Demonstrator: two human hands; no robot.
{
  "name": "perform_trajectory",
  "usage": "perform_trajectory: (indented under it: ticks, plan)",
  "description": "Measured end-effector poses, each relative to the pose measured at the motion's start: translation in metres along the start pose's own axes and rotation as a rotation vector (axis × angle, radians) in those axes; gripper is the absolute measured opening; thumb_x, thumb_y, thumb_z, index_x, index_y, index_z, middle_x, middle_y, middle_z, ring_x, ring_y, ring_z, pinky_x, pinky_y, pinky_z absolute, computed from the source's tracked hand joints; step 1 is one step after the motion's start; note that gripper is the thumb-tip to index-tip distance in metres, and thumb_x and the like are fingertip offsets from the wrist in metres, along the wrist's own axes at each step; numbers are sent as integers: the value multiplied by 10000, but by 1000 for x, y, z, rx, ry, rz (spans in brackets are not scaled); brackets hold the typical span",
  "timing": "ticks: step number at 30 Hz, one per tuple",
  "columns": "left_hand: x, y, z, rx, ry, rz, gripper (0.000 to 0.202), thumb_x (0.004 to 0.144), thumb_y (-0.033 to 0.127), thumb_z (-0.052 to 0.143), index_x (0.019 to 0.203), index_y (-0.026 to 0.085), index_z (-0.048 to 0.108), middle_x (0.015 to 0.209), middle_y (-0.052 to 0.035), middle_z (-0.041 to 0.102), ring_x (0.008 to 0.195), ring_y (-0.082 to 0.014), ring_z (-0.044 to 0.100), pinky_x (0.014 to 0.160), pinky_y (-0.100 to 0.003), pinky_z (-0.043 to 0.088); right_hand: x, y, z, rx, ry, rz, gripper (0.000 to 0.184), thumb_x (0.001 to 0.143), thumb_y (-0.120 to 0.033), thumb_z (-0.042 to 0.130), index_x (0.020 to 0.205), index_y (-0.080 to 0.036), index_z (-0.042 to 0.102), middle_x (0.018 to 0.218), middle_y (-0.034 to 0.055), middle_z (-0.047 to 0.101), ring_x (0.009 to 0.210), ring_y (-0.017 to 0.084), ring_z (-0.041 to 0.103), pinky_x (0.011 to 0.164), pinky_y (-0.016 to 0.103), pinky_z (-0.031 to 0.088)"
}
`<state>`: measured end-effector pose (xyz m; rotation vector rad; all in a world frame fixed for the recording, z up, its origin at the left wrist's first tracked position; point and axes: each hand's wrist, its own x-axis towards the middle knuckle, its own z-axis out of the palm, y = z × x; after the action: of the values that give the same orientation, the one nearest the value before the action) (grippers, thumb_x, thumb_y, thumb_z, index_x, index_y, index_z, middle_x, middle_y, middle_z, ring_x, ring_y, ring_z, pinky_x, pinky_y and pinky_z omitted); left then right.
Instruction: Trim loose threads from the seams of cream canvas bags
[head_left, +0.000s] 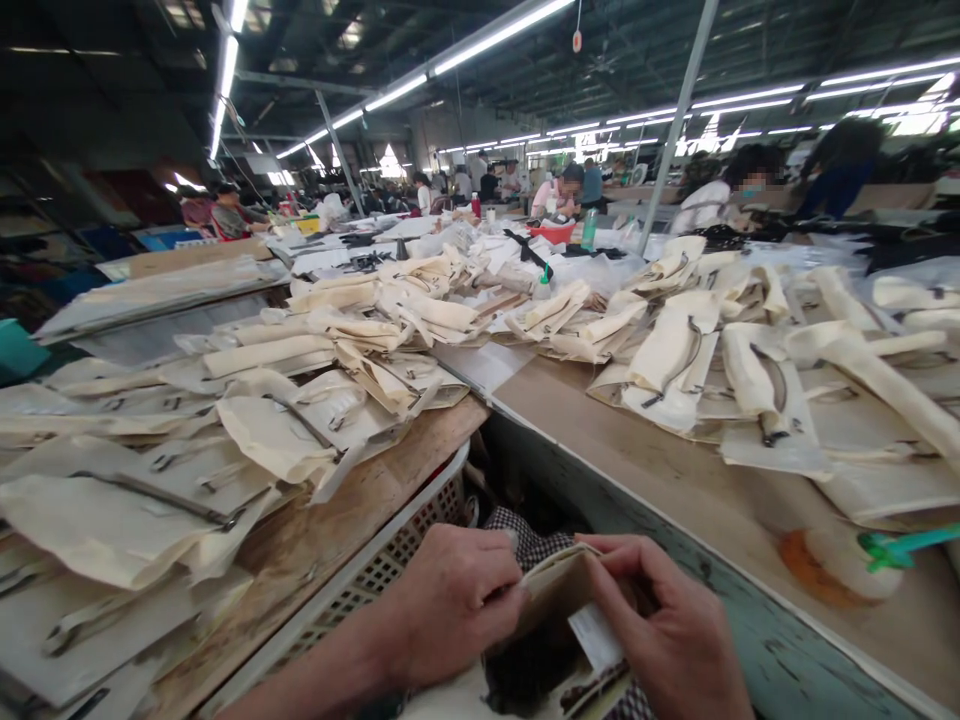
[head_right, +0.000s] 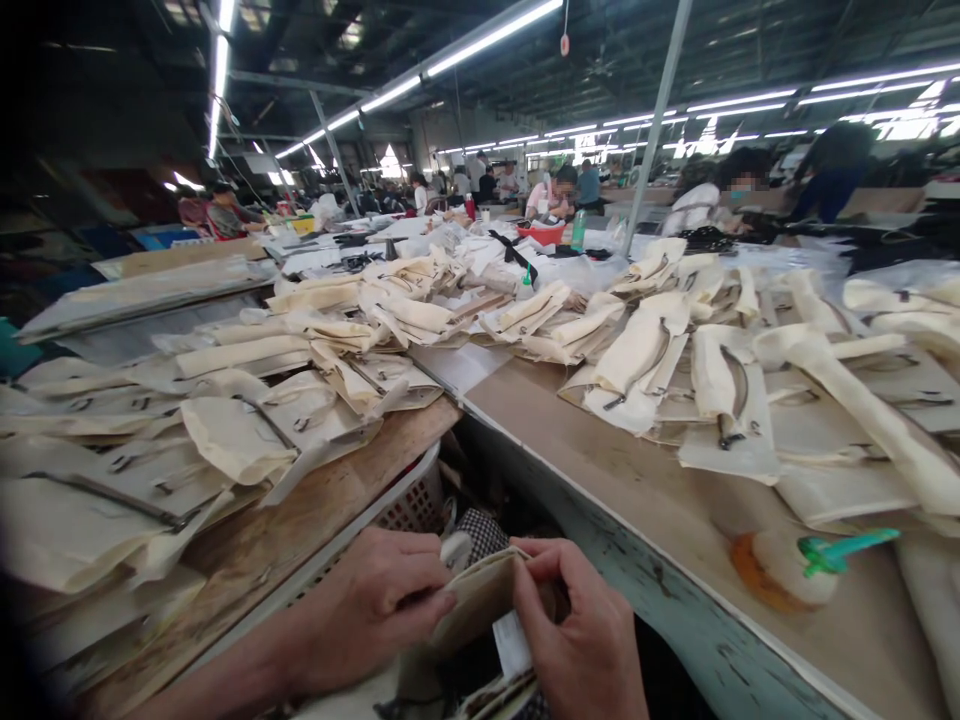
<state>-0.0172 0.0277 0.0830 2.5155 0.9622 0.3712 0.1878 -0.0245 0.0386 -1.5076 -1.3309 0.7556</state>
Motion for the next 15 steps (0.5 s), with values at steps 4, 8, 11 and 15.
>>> perform_trajectory:
  ticks: [4, 8, 11, 15]
  plan:
    - [6, 2, 1, -209, -32, -139, 36, 820, 158, 673, 803, 157, 705, 705, 37, 558, 641, -94, 521, 585, -199, 356, -2, 1, 2, -2, -6, -59, 267, 856, -422, 621, 677, -224, 627, 928, 36, 755, 781, 169, 714, 725, 201, 540]
    - [12, 5, 3, -307, -20, -186, 70, 812, 220, 717, 869, 180, 729, 765, 33, 569, 704, -103, 535, 628, -200, 369, -5, 2, 6, 7, 6, -115, 253, 856, -386, 623, 665, -221, 621, 911, 37, 756, 779, 166, 713, 721, 199, 539]
    - [14, 9, 5, -365, -7, -217, 71, 810, 229, 726, 863, 183, 736, 771, 26, 574, 726, -112, 539, 651, -208, 378, -7, 3, 6, 3, 19, -119, 243, 851, -376, 630, 664, -220, 617, 912, 37, 755, 765, 164, 712, 712, 196, 540]
    - [14, 13, 6, -402, 2, -230, 49, 830, 211, 703, 836, 169, 729, 773, 16, 579, 740, -120, 540, 672, -217, 388, -7, 6, 4, 8, 19, -109, 238, 853, -370, 628, 669, -219, 618, 917, 38, 754, 748, 159, 711, 699, 190, 540]
